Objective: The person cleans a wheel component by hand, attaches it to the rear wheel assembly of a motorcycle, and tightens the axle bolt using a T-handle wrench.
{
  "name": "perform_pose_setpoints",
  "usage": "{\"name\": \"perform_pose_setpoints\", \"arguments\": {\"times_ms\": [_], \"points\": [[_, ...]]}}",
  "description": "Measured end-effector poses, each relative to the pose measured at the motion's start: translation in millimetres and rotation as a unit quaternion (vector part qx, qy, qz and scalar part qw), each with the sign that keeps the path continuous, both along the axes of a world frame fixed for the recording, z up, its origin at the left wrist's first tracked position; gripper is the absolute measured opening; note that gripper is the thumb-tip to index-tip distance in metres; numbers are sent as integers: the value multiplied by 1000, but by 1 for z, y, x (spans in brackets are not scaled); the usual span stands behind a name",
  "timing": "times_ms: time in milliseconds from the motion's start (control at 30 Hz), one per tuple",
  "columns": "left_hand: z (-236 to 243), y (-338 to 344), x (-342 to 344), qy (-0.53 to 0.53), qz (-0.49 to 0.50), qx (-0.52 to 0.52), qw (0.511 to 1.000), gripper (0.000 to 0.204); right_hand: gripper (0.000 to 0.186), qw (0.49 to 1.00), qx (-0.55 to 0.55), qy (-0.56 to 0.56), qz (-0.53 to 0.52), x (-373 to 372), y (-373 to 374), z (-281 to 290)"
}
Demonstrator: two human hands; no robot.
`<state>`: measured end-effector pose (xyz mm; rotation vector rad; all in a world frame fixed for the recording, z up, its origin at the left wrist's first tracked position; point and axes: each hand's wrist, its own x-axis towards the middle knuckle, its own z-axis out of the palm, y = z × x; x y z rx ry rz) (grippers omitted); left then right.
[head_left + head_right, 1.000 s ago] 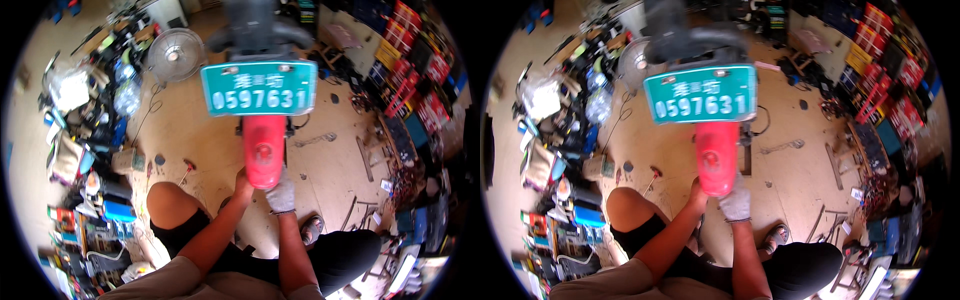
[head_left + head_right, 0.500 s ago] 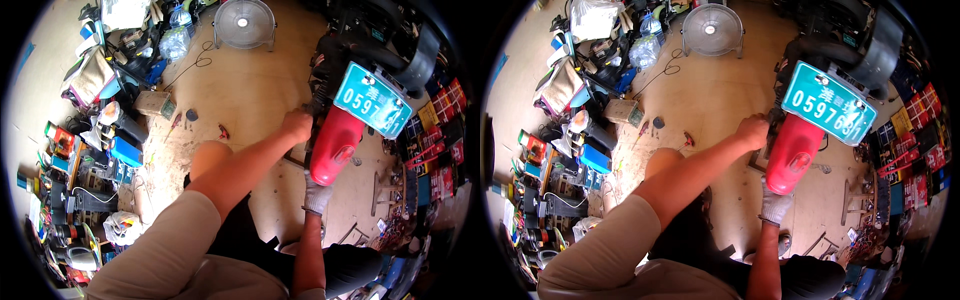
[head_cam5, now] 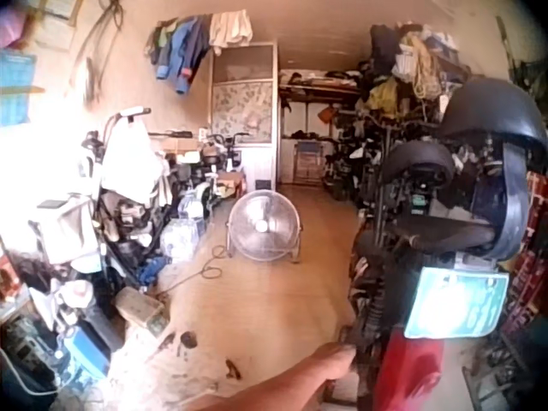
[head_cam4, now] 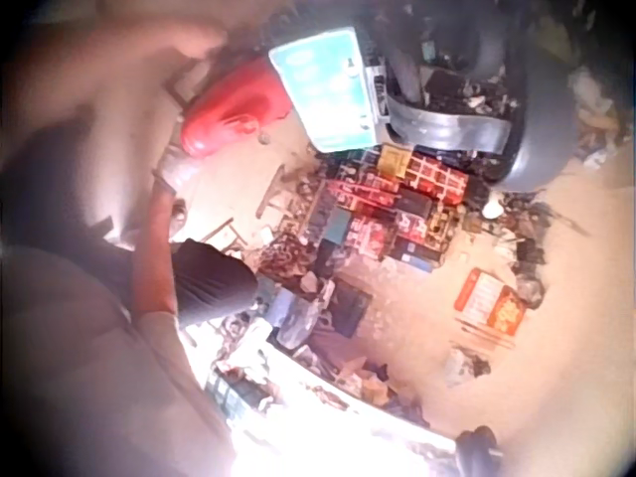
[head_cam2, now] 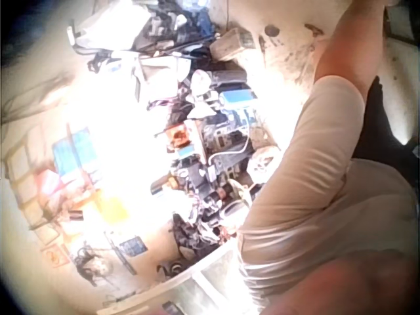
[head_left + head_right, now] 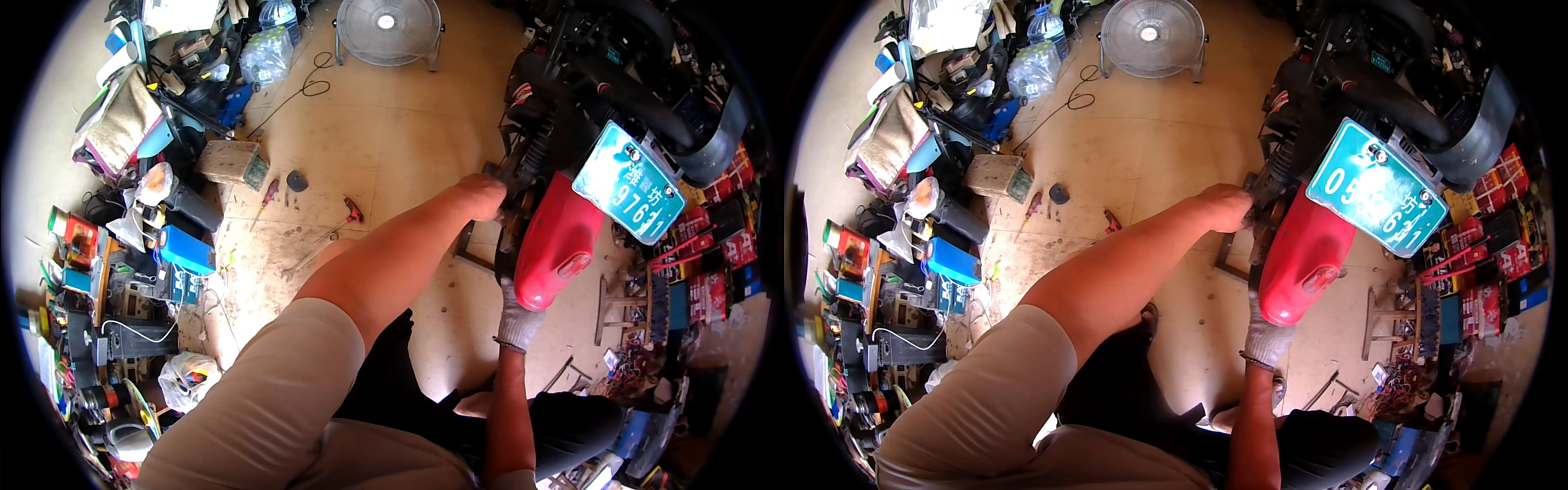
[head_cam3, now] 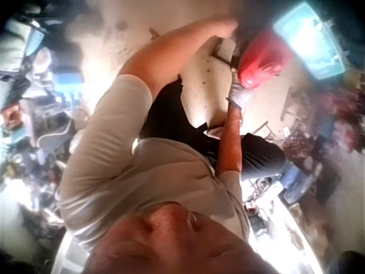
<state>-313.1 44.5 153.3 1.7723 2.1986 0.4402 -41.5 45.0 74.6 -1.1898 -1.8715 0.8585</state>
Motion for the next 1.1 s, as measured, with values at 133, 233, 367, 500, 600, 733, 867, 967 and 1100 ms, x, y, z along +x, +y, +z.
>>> {"name": "perform_pose_setpoints", "arguments": {"times_ms": [133,233,367,500,600,733,867,967,1100], "points": [[-3,0,-2,-5,-5,-20,1000,33,81,999,10,-17,-32,-1,-1,-2],[-10,6,-5,-11,-14,-16,1000,33,83,999,24,-22,-44,-6,0,-2],[-24,15,-13,-16,-4,-10,1000,35,86,996,54,34,-57,-11,0,-5],[-34,24,-17,-20,11,-19,1000,30,94,998,6,13,-58,-13,0,-8],[-35,29,-15,-70,42,-14,997,28,95,998,-2,17,-53,-15,6,-8],[-36,30,-27,-65,-9,4,998,27,98,997,56,32,-41,-24,12,-1],[-36,31,-36,-74,-20,14,997,23,101,981,194,29,-8,-40,19,16],[-40,32,-38,-67,-13,16,998,23,102,977,212,22,1,-38,18,16],[-44,33,-37,-67,-7,26,997,22,99,995,98,13,-25,-19,12,3]]}}
